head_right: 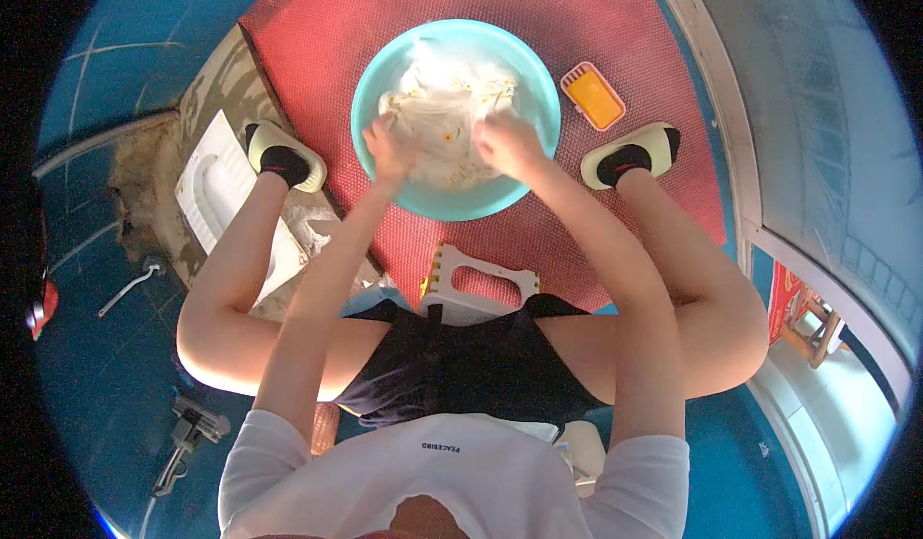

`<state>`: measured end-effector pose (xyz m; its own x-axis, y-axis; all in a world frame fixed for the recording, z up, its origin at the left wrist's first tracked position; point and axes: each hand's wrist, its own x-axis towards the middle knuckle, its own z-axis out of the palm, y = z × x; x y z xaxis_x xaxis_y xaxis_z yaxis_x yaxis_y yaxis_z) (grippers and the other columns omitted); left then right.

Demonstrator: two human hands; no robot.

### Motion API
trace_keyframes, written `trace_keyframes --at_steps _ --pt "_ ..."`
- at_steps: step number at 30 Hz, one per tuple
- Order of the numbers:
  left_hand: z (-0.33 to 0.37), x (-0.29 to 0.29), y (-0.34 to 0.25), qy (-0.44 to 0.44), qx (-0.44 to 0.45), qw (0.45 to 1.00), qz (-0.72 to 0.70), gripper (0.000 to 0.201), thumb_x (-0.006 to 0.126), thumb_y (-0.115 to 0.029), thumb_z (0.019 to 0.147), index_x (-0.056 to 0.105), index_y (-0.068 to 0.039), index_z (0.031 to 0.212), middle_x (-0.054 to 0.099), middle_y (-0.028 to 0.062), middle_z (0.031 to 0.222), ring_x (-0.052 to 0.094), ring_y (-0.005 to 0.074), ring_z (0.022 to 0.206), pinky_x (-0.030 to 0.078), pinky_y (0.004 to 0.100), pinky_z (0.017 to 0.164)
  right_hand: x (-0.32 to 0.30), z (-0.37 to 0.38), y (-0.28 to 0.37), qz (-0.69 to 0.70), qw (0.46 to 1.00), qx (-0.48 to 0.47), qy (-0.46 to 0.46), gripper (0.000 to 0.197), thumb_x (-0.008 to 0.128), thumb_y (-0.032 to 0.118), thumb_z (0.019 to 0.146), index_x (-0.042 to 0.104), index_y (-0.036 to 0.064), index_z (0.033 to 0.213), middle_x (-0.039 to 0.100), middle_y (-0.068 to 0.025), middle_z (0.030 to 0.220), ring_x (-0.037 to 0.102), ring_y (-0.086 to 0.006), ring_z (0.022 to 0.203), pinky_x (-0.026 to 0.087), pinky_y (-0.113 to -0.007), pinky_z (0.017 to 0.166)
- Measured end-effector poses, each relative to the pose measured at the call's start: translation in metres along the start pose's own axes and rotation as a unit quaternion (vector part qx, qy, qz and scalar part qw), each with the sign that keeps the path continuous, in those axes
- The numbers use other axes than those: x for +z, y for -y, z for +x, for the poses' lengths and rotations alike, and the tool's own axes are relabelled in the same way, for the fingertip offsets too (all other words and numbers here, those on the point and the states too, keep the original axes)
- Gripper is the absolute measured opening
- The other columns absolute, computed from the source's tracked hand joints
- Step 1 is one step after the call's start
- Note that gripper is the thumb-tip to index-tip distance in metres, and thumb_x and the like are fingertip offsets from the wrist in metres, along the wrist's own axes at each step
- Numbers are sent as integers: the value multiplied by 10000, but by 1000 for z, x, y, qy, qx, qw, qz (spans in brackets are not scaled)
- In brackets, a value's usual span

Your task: The person washes a garment by rinsing and scrubbing it in a basin of water, rubbing a bar of soap onto the fabric, and scrubbing the garment with both hands in the basin.

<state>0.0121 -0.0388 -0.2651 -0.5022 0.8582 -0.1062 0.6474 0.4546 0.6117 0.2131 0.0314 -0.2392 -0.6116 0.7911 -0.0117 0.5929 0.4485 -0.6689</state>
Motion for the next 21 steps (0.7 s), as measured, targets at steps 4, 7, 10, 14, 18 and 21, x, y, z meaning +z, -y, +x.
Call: trace_keyframes --at_steps 4,7,10,14,18,21 --pt "-40 6 -28 124 -27 990 61 863 715 -192 523 216 -60 1215 155 232 1234 327 397 1064 336 451 864 31 -24 -1 -250 959 -95 95 183 582 122 656 550 90 833 534 -42 863 487 -221 904 421 -345 721" --pt "-42 2 -29 224 -6 974 27 1004 755 -246 479 147 -57 1256 46 268 1263 259 433 1129 318 447 904 49 -26 -5 -288 951 -83 80 191 580 154 663 557 81 839 539 -40 865 497 -208 896 426 -338 705" --pt "-34 -6 -25 296 -26 955 22 1168 783 -367 423 63 -44 1285 24 305 1270 186 449 1174 292 435 939 40 -5 1 -191 969 -10 153 199 539 163 696 553 35 848 547 -83 807 535 -231 812 435 -333 678" --pt "-32 4 -17 358 49 923 136 1210 757 -485 411 59 -44 1296 97 307 1283 230 449 1151 265 444 946 19 17 -8 74 969 192 138 194 418 147 759 558 30 825 569 -158 772 579 -258 720 440 -355 676" --pt "-36 2 -23 298 2 949 102 1075 711 -533 478 170 -64 1280 221 227 1289 369 414 1088 321 405 912 -38 33 46 483 756 424 125 231 397 164 745 541 12 843 569 -125 744 568 -210 579 459 -323 473" --pt "-12 -23 -45 386 -81 916 -69 965 683 -506 559 209 -45 1262 279 179 1288 275 264 1195 261 393 952 -79 37 81 496 761 400 120 226 402 146 723 529 0 840 545 -99 721 547 -184 551 456 -304 425"
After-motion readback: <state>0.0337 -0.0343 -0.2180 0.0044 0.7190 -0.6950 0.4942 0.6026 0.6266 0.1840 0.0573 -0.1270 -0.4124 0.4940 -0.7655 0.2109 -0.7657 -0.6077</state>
